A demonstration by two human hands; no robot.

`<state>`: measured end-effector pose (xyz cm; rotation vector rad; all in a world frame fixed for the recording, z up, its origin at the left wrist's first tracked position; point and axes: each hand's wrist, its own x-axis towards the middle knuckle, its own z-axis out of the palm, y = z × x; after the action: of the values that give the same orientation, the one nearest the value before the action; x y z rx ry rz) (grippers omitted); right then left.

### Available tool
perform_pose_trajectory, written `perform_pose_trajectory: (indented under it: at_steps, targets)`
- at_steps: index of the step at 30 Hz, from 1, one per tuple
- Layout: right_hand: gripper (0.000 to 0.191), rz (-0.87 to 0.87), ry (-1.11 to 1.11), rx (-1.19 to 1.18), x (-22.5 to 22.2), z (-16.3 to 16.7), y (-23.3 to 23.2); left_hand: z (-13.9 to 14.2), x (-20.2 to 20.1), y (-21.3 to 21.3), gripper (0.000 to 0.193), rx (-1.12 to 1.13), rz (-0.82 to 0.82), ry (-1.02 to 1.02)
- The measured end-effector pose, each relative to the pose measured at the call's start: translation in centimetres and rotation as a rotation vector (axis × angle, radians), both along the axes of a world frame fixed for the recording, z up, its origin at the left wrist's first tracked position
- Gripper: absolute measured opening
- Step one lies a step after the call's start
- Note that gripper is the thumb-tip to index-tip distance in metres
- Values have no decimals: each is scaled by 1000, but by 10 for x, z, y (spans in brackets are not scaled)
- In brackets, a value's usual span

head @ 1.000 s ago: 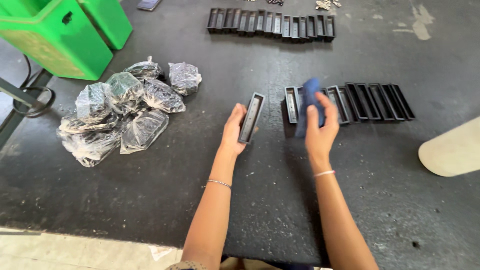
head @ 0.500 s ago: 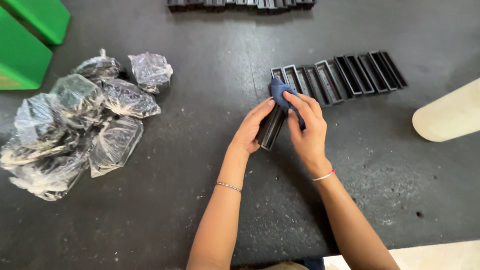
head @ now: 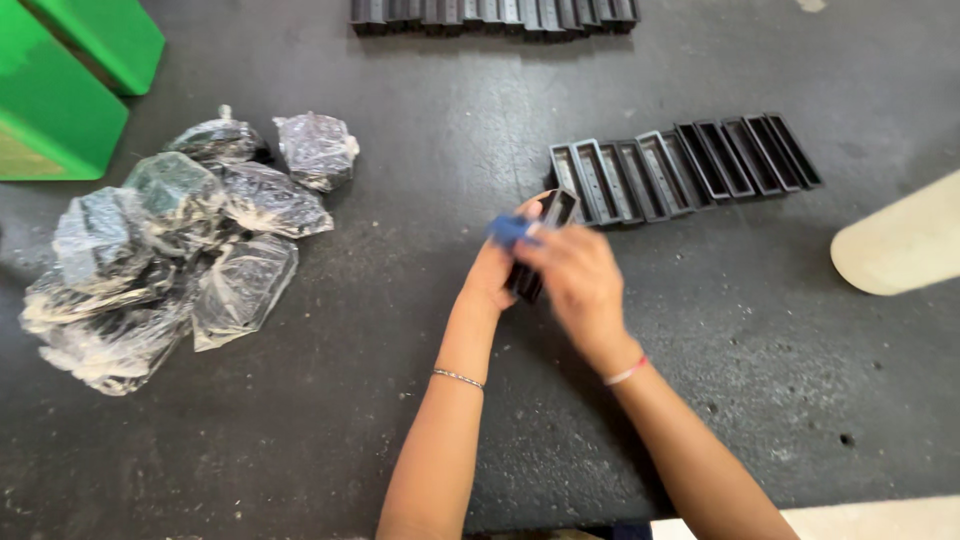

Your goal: The person unwraps black plastic rectangular parts from plastic bags one at a time, wipes each part with a blue cloth, and places the wiped parts in rows on the work table. A white bottle sits nearby on the table.

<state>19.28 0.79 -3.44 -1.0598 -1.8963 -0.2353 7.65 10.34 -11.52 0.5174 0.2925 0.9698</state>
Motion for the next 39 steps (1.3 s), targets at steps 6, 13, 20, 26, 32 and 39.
perform_pose_trajectory:
  at_steps: [6, 13, 20, 26, 32, 39]
  targets:
    - [38, -192, 273, -40, 32, 8, 8, -1, 29, -14, 39, -27, 0, 210]
    - [38, 155, 156, -174, 0, 12, -3, 8, 0, -3, 40, -12, 150, 93]
    - [36, 603, 193, -506, 8, 22, -13, 0, -33, 13, 38, -18, 211, -14]
    - [33, 136, 374, -230, 21, 25, -1, 10, -29, 9, 38, 0, 200, 164]
    - [38, 27, 213, -115, 22, 20, 9, 3, -3, -1, 39, 58, 138, 212]
    - [36, 262, 194, -291, -4, 6, -1, -38, -25, 29, 31, -182, 222, -18]
